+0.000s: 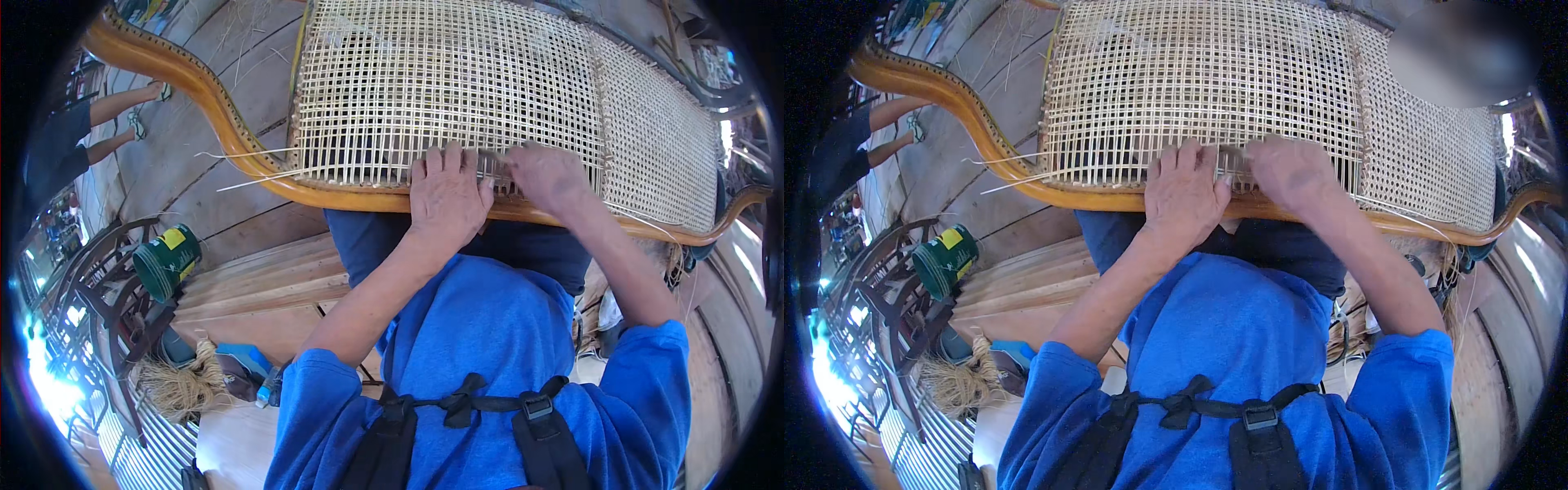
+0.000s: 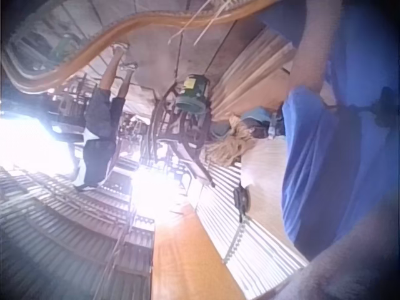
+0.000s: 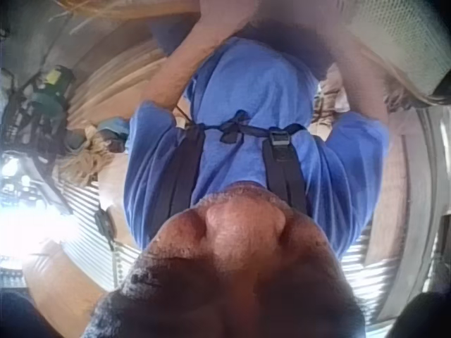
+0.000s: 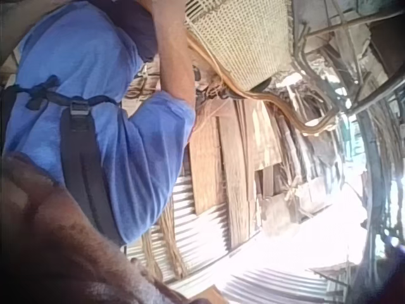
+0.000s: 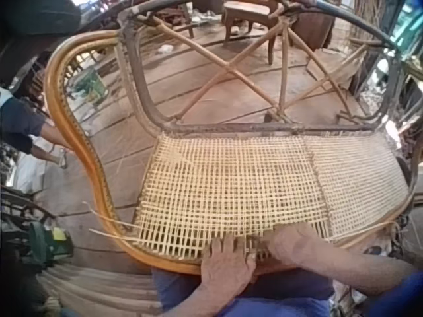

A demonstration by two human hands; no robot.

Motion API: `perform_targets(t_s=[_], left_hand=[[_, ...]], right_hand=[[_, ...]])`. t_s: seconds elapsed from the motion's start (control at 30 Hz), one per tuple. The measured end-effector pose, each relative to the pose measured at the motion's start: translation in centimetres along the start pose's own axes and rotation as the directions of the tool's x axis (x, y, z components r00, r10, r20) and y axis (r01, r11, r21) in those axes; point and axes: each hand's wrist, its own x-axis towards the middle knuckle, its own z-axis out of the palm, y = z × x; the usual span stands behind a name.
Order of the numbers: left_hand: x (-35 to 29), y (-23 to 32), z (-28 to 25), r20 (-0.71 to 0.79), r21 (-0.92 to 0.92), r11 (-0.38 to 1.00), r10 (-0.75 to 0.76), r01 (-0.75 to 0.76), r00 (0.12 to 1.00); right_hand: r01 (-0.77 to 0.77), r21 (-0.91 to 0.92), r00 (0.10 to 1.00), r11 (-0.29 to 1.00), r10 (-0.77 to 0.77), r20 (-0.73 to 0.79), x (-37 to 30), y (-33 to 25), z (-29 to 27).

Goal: The recorder is weaving the seat of a rattan chair frame using thin bamboo or rattan strips.

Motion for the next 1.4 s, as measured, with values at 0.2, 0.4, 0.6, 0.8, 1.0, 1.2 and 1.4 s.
perform_targets(t_s=[0.2, 0.4, 0.6, 0.8, 1.0, 1.2, 1.4], left_hand=[[-0.2, 0.3, 0.8, -0.097, 0.016, 0.998, -0.053, 0.055, 0.994], [-0.1, 0.3, 0.9, -0.125, 0.033, 0.998, -0.050, 0.054, 0.991], [-0.6, -1.6, -1.1, -0.087, -0.208, 0.978, -0.014, -0.004, 0.996], [-2.4, -17.6, -6.0, -0.249, 0.473, 0.880, 0.091, 0.039, 0.964], [-2.1, -19.0, -9.9, -0.104, 0.526, 0.850, 0.052, 0.011, 0.993], [-1.5, -21.9, -8.8, -0.185, 0.354, 0.935, 0.107, -0.035, 0.977], [-1.4, -22.3, -7.4, -0.364, 0.272, 0.961, 0.140, -0.039, 0.921]], right_hand=[[-0.105, 0.163, 0.986, 0.981, 0.123, -0.109, -1.9, -0.2, 0.1], [-0.110, 0.085, 0.991, 0.990, 0.116, -0.067, -1.6, 0.3, -0.2], [-0.150, 0.155, 0.988, 0.976, 0.155, -0.018, -1.4, 1.1, 0.2], [-0.199, 0.424, 0.955, 0.884, 0.272, -0.119, -3.8, 0.2, -1.6], [-0.107, 0.004, 0.957, 0.994, 0.105, -0.272, -0.9, -3.0, -0.3], [-0.212, -0.205, 0.971, 0.955, 0.183, -0.155, 0.8, -6.3, -1.4], [-0.154, -0.337, 0.986, 0.929, 0.123, -0.111, 1.6, -7.5, -0.9]])
